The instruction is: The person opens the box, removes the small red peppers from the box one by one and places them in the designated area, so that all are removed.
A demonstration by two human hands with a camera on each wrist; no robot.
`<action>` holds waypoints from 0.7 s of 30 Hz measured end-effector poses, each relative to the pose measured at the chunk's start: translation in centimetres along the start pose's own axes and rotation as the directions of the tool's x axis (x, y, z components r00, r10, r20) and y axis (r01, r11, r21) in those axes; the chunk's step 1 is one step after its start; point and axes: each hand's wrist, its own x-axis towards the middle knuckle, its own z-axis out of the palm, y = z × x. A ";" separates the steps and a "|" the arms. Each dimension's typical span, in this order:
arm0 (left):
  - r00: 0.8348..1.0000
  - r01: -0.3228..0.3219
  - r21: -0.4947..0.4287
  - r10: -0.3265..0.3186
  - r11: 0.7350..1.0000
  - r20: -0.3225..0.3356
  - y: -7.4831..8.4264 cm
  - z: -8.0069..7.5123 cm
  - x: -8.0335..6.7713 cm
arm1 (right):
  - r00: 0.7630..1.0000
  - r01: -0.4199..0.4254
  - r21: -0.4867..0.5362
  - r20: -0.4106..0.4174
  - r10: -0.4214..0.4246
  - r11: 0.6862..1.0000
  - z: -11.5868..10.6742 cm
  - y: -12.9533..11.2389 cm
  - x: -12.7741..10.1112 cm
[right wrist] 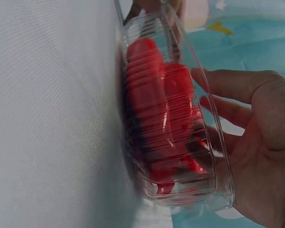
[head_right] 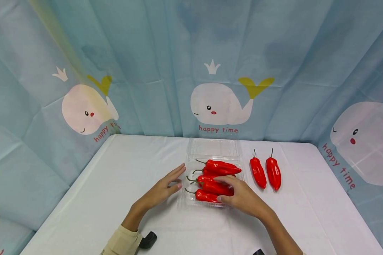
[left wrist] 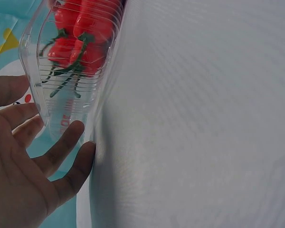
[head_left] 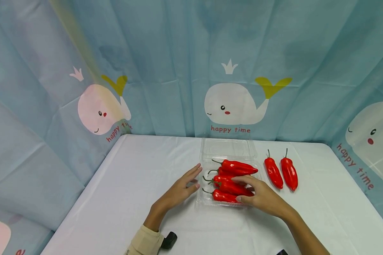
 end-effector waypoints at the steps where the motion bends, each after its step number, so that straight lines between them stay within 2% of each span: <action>1: 1.000 -0.001 -0.001 0.001 1.000 0.001 0.0 0.0 0.0 | 1.000 0.001 -0.002 0.001 -0.001 1.000 0.0 0.0 0.0; 5: 1.000 0.002 -0.007 -0.002 1.000 0.003 0.1 0.0 0.0 | 1.000 -0.003 0.003 0.004 0.003 1.000 0.0 0.1 0.1; 13: 1.000 0.007 -0.001 -0.007 1.000 0.003 0.2 0.0 0.0 | 0.999 -0.001 -0.011 -0.053 0.000 1.000 0.1 0.1 0.2; 21: 1.000 0.003 0.000 -0.003 1.000 0.000 0.0 0.0 0.0 | 0.997 -0.017 -0.032 -0.074 0.015 0.999 0.1 0.0 0.1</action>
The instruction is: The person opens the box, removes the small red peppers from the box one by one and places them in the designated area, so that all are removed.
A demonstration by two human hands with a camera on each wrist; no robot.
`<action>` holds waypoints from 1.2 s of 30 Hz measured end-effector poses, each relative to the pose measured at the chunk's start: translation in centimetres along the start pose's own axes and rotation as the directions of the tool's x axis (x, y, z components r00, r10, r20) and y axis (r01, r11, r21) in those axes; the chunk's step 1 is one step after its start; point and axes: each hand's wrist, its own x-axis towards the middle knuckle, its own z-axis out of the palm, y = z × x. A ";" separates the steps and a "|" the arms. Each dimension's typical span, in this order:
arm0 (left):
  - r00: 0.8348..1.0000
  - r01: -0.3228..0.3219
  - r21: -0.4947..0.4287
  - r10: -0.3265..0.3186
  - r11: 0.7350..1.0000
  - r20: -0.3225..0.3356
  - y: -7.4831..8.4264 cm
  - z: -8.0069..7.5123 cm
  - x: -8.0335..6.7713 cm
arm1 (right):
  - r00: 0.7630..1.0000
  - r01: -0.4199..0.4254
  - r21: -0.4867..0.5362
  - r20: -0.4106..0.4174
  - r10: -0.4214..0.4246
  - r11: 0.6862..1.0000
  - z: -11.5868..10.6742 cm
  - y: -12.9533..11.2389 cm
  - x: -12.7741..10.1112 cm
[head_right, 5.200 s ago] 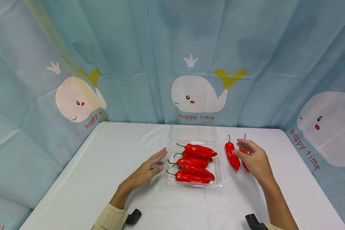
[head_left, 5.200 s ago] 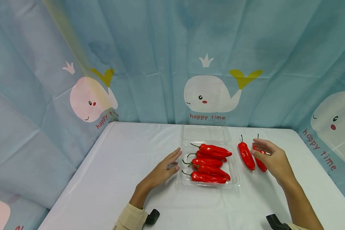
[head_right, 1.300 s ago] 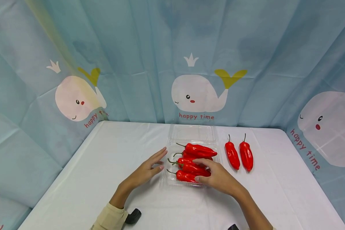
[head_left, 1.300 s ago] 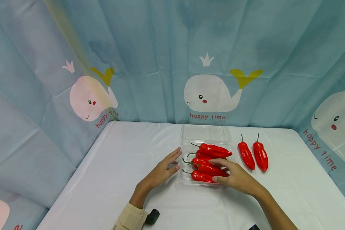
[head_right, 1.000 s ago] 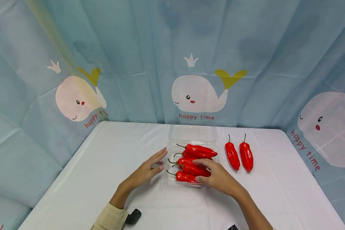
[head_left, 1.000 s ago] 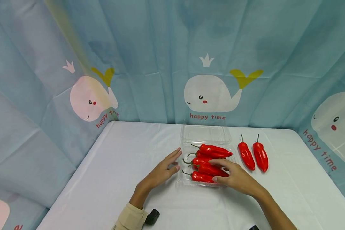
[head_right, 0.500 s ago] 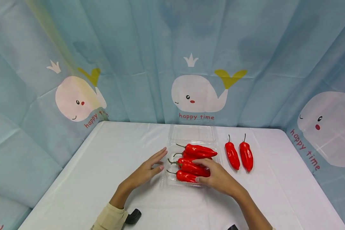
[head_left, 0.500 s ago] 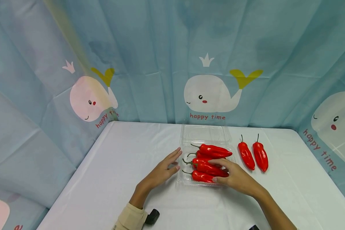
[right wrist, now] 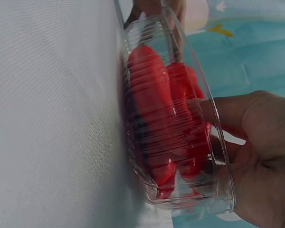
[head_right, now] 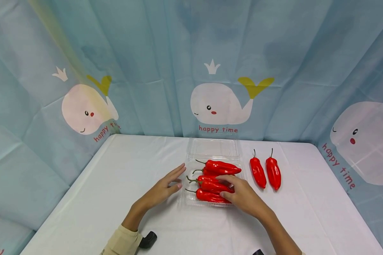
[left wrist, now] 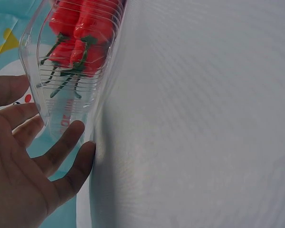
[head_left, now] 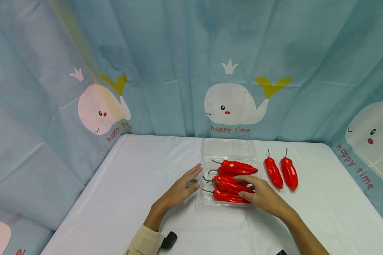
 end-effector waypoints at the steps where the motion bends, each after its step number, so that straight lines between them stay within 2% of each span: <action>1: 1.000 0.000 0.000 0.000 1.000 0.000 0.0 0.0 0.0 | 1.000 0.003 -0.002 -0.001 -0.003 1.000 0.0 0.0 0.0; 15: 1.000 0.003 0.001 -0.003 1.000 0.002 0.0 0.0 0.0 | 1.000 -0.008 0.044 -0.009 0.008 0.999 -0.1 -0.1 0.0; 27: 1.000 0.009 0.012 -0.009 1.000 -0.001 0.0 0.0 0.1 | 0.997 0.013 0.142 -0.082 -0.001 0.990 -0.6 -0.2 -0.3; 32: 1.000 0.013 0.018 -0.013 1.000 -0.002 0.0 0.0 0.0 | 0.992 0.058 0.195 -0.122 -0.034 0.979 -1.3 -0.3 -0.5; 36: 1.000 0.013 0.021 -0.013 1.000 -0.008 0.0 0.1 0.0 | 0.992 0.050 0.216 -0.127 -0.023 0.975 -2.1 -0.4 -0.7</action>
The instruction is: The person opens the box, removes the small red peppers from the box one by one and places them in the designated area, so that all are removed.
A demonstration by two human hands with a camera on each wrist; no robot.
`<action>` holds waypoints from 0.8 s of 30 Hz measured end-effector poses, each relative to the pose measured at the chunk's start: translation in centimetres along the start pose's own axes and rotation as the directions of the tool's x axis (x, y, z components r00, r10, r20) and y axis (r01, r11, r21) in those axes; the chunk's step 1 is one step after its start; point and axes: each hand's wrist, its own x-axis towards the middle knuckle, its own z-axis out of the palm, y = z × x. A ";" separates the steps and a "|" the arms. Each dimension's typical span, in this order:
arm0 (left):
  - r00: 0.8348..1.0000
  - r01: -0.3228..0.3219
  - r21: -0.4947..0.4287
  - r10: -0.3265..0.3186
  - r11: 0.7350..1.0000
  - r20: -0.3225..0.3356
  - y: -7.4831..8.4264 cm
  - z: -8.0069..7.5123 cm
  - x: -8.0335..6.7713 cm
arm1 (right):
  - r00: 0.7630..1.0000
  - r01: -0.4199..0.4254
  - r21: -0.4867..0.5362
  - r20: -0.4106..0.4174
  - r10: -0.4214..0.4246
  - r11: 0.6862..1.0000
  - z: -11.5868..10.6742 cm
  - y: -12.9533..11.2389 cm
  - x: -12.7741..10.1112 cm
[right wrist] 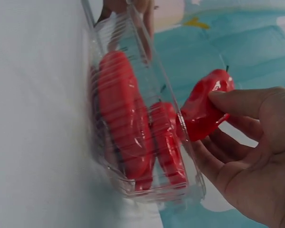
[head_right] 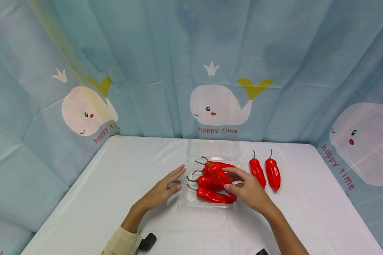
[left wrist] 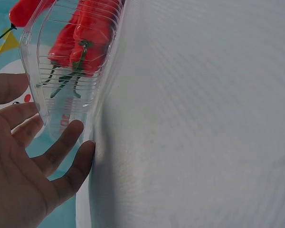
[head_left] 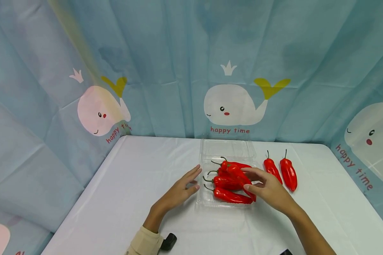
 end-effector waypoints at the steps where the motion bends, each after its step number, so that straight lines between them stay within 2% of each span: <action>1: 1.000 0.000 0.001 0.000 1.000 -0.001 0.0 0.0 0.0 | 1.000 0.000 0.001 -0.002 0.000 1.000 -0.2 -0.1 0.0; 17: 1.000 -0.028 -0.007 0.028 1.000 0.004 0.4 -0.1 -0.1 | 0.997 -0.018 0.001 -0.070 0.018 1.000 -2.6 -0.3 -0.5; 24: 0.999 -0.034 -0.011 0.034 0.999 0.009 0.3 -0.2 -0.1 | 0.996 -0.038 0.049 -0.077 0.041 0.998 -3.9 -0.3 -0.7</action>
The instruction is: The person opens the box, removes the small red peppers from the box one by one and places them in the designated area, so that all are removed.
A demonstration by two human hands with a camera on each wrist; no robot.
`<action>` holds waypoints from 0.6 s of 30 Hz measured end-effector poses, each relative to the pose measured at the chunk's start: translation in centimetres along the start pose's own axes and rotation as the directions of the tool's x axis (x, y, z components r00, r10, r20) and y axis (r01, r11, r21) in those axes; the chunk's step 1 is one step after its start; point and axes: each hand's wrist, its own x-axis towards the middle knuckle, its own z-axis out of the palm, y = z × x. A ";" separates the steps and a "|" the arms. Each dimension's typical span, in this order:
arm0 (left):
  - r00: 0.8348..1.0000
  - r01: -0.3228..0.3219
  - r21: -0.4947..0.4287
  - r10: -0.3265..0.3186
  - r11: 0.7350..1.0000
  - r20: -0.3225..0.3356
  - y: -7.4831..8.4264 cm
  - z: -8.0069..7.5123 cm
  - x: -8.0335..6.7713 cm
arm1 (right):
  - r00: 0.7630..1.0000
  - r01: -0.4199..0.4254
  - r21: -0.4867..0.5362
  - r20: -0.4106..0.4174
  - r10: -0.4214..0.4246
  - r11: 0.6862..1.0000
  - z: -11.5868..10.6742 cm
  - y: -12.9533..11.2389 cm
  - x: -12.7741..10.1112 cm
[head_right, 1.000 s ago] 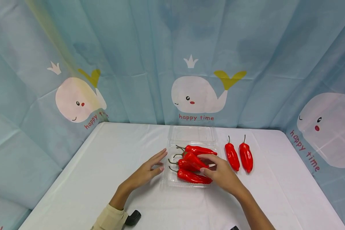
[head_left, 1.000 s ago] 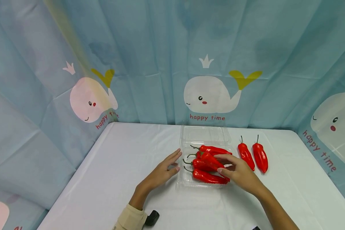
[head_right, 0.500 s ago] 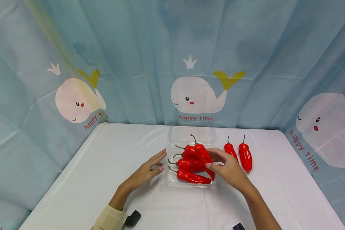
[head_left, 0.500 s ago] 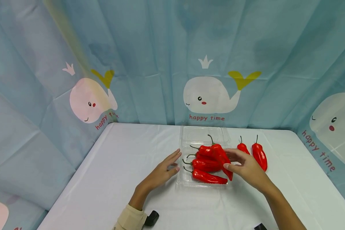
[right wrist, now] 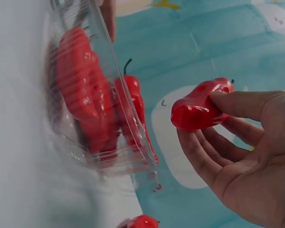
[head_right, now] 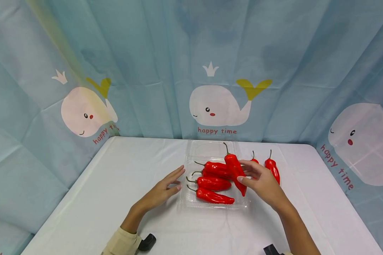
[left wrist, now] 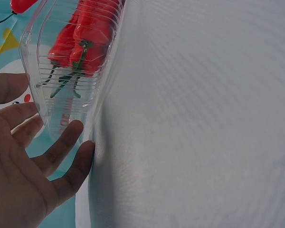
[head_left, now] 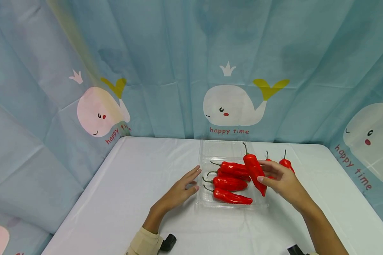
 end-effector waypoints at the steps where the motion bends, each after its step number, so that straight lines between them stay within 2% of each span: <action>1: 1.000 0.000 0.001 0.000 1.000 0.001 0.0 0.0 0.0 | 1.000 -0.006 0.004 0.000 0.006 1.000 -0.2 0.0 0.0; 4: 1.000 0.004 0.006 -0.004 1.000 -0.002 -0.2 0.0 0.1 | 1.000 -0.026 0.014 0.000 0.026 1.000 -0.8 0.1 0.0; 13: 1.000 0.017 0.008 -0.017 1.000 -0.004 -0.5 0.1 0.0 | 0.994 -0.098 -0.053 -0.046 0.095 0.994 -2.4 0.5 0.1; 18: 1.000 0.013 0.001 -0.013 1.000 -0.005 -0.4 0.0 0.0 | 0.993 -0.105 -0.086 -0.069 0.099 0.991 -3.3 0.9 0.0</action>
